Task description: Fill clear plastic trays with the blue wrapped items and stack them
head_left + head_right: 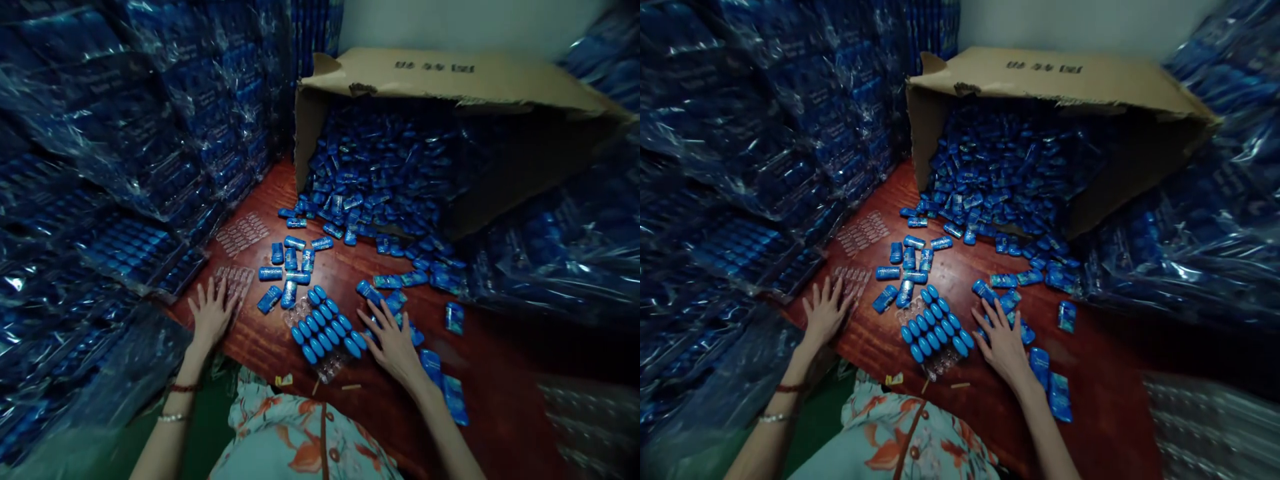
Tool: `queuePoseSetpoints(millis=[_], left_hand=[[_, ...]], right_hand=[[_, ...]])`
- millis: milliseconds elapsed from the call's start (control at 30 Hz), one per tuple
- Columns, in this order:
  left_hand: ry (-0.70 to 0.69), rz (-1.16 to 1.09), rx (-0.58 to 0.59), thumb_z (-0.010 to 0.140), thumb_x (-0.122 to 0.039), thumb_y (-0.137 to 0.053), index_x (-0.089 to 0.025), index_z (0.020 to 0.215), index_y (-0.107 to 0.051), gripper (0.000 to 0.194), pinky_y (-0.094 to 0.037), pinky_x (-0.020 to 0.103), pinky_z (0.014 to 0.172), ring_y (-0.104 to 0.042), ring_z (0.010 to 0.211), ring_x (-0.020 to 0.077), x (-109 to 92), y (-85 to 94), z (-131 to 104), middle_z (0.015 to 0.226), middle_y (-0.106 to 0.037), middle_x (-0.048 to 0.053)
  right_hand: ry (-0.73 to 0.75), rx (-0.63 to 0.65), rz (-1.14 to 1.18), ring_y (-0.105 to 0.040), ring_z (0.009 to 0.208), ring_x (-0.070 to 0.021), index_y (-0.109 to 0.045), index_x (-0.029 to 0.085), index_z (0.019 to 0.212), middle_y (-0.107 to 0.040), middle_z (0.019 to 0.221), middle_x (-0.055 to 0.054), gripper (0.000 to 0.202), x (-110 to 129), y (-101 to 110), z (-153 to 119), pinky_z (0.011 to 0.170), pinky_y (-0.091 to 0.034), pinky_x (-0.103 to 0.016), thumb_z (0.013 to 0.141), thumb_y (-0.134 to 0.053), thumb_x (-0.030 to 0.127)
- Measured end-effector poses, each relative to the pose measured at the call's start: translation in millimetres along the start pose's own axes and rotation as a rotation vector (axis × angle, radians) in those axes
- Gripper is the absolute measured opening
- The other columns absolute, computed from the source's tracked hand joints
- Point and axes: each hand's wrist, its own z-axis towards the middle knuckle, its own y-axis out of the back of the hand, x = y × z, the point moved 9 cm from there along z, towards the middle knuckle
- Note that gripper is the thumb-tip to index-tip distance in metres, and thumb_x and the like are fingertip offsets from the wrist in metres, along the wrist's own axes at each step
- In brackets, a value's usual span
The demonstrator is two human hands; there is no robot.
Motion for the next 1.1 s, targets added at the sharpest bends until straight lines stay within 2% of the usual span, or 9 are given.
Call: queuePoseSetpoints(millis=[100,200,333,433,533,667,800,900,1100], left_hand=[[-0.08,-0.075,-0.134,0.093,-0.042,-0.032,-0.02,0.142,-0.033,0.054,-0.013,0.069,0.103,-0.016,0.138,0.0378,-14.6,25.6,36.2,0.147,-0.031,0.016],[-0.357,-0.23,-0.226,0.094,-0.037,-0.032,-0.021,0.139,-0.038,0.048,-0.02,0.056,0.109,-0.026,0.137,0.0286,-67.9,43.5,52.2,0.144,-0.039,0.012],[-0.798,-0.314,-0.013,0.095,-0.035,-0.032,-0.024,0.136,-0.042,0.044,-0.025,0.047,0.11,-0.027,0.137,0.0232,-167.2,20.4,38.8,0.146,-0.037,0.007],[-0.83,-0.244,0.089,0.095,-0.034,-0.033,-0.026,0.136,-0.041,0.043,-0.018,0.052,0.111,-0.024,0.138,0.0254,-200.5,-2.5,34.0,0.145,-0.039,0.005],[-0.8,-0.225,0.089,0.095,-0.03,-0.032,-0.024,0.136,-0.042,0.042,-0.017,0.051,0.111,-0.022,0.139,0.0235,-194.0,-10.1,34.3,0.143,-0.041,0.006],[-0.787,-0.251,0.116,0.095,-0.032,-0.033,-0.021,0.135,-0.042,0.043,-0.018,0.048,0.112,-0.023,0.139,0.022,-155.0,-9.7,28.3,0.142,-0.042,0.007],[-0.763,-0.277,0.115,0.09,-0.042,-0.043,-0.019,0.14,-0.033,0.056,-0.019,0.049,0.11,-0.026,0.137,0.0248,-130.5,0.9,22.2,0.143,-0.041,0.011],[-0.744,-0.167,0.078,0.085,-0.045,-0.053,-0.022,0.136,-0.04,0.058,-0.026,0.053,0.104,-0.038,0.127,0.0315,-136.0,10.4,26.4,0.139,-0.045,0.013],[-0.761,-0.027,0.306,0.082,-0.03,-0.058,-0.019,0.119,-0.055,0.038,-0.047,0.034,0.076,-0.061,0.092,0.0259,-152.6,3.0,40.2,0.124,-0.054,0.015]], right_hand=[[0.033,0.044,0.091,-0.027,0.136,-0.0303,-0.049,0.029,0.13,-0.043,0.142,-0.007,0.043,-8.8,-0.3,-16.8,0.104,-0.019,-0.067,0.088,-0.042,0.034],[0.005,0.062,0.236,-0.038,0.131,-0.0287,-0.059,0.029,0.12,-0.055,0.13,-0.006,0.037,-22.6,5.3,-27.7,0.106,-0.018,-0.065,0.087,-0.045,0.039],[-0.204,-0.224,0.344,-0.047,0.123,-0.0229,-0.059,0.023,0.118,-0.059,0.125,-0.01,0.04,-44.8,28.3,-5.0,0.108,-0.028,-0.052,0.091,-0.038,0.042],[-0.31,-0.24,0.276,-0.042,0.127,-0.0245,-0.046,0.02,0.132,-0.048,0.137,-0.012,0.046,-45.1,23.4,30.4,0.103,-0.035,-0.051,0.092,-0.034,0.038],[-0.335,-0.134,0.111,-0.036,0.13,-0.0301,-0.045,0.023,0.133,-0.046,0.139,-0.01,0.044,-35.4,10.9,48.9,0.101,-0.028,-0.064,0.091,-0.034,0.029],[-0.275,-0.127,-0.015,-0.038,0.127,-0.0306,-0.053,0.023,0.124,-0.06,0.123,-0.01,0.04,-18.9,14.4,25.7,0.102,-0.016,-0.067,0.09,-0.034,0.02],[-0.245,-0.079,-0.098,-0.043,0.119,-0.0341,-0.057,0.02,0.119,-0.06,0.121,-0.013,0.035,-10.9,26.2,2.4,0.097,-0.027,-0.062,0.089,-0.039,0.026],[-0.244,0.032,-0.118,-0.053,0.104,-0.0313,-0.053,0.019,0.123,-0.061,0.116,-0.014,0.038,-8.7,25.5,11.2,0.083,-0.042,-0.046,0.087,-0.043,0.026],[-0.263,0.15,0.067,-0.062,0.087,-0.0227,-0.055,0.021,0.117,-0.06,0.11,-0.011,0.037,-26.0,14.9,27.5,0.069,-0.046,-0.03,0.081,-0.052,0.029]])
